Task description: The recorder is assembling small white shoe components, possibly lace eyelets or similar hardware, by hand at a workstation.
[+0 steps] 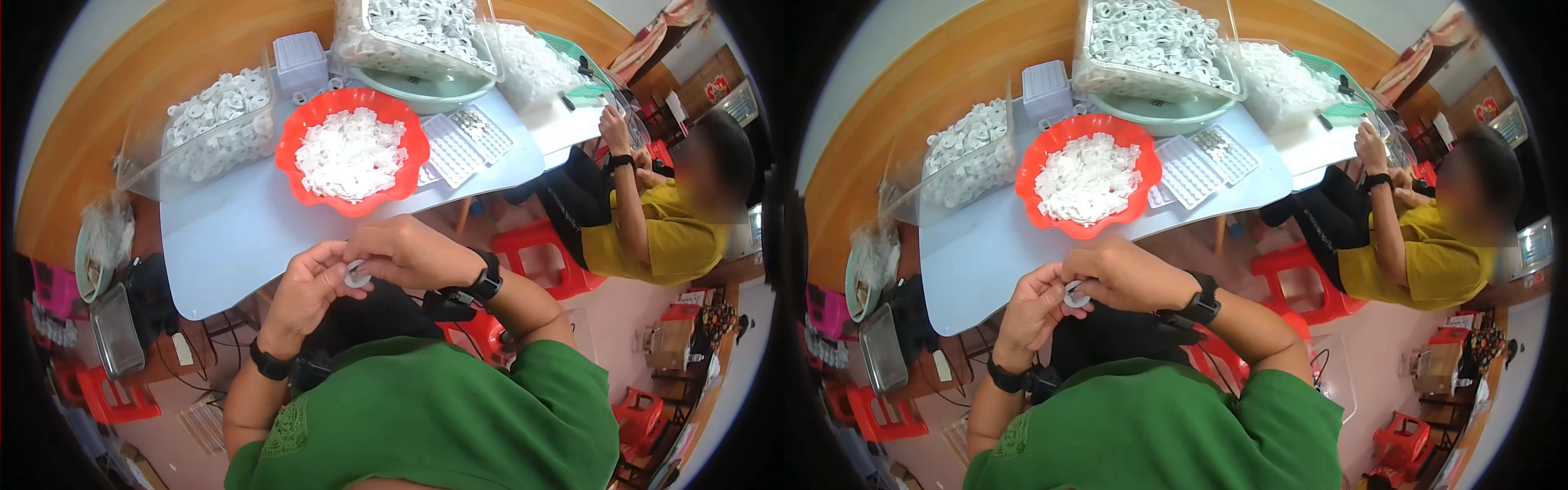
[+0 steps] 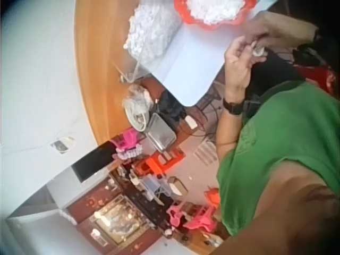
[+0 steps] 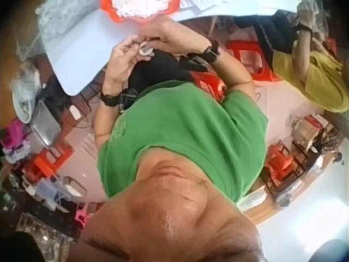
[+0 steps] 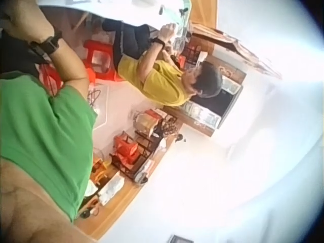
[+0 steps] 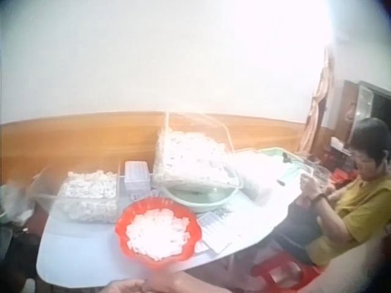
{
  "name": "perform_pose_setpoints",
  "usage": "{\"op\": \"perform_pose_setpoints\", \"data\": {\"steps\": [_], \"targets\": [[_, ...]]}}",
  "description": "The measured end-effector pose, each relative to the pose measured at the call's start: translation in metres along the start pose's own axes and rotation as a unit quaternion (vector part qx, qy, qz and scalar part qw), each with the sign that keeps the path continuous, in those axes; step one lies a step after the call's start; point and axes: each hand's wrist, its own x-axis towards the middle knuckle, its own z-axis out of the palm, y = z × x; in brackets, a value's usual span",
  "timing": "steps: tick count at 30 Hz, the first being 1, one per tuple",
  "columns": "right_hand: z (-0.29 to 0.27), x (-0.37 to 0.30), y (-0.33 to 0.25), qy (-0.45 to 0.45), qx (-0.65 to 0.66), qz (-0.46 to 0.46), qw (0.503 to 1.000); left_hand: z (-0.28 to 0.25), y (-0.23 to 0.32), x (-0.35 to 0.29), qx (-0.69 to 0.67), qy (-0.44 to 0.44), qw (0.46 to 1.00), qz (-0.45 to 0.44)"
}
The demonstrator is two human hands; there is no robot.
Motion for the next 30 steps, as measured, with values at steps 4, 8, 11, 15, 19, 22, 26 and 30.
{"op": "perform_pose_setpoints", "data": {"steps": [4,8,11,15,19,22,26,30], "targets": [[-0.005,-0.003,-0.004,0.002,0.017,0.100,0.995,-0.005,-0.003,0.002,-0.031,-0.031,0.998,-0.038],[-0.043,-0.017,0.033,0.175,-0.083,0.073,0.978,-0.010,-0.007,0.002,-0.067,-0.022,0.998,-0.001],[-0.112,-0.037,0.093,0.318,-0.204,0.171,0.910,-0.020,-0.010,0.004,-0.110,0.015,0.993,0.035],[-0.167,-0.066,0.170,0.239,-0.413,0.226,0.849,-0.021,-0.012,0.005,-0.144,0.047,0.988,0.043],[-0.169,-0.063,0.192,0.207,-0.423,0.233,0.851,-0.030,-0.016,0.002,-0.144,0.036,0.988,0.049],[-0.167,-0.056,0.195,0.182,-0.416,0.269,0.850,-0.033,-0.014,0.001,-0.154,0.029,0.986,0.051],[-0.173,-0.062,0.198,0.163,-0.438,0.223,0.855,-0.029,-0.015,0.004,-0.164,0.036,0.984,0.059],[-0.171,-0.056,0.184,0.144,-0.430,0.236,0.860,-0.030,-0.017,0.004,-0.175,0.040,0.981,0.073]]}}
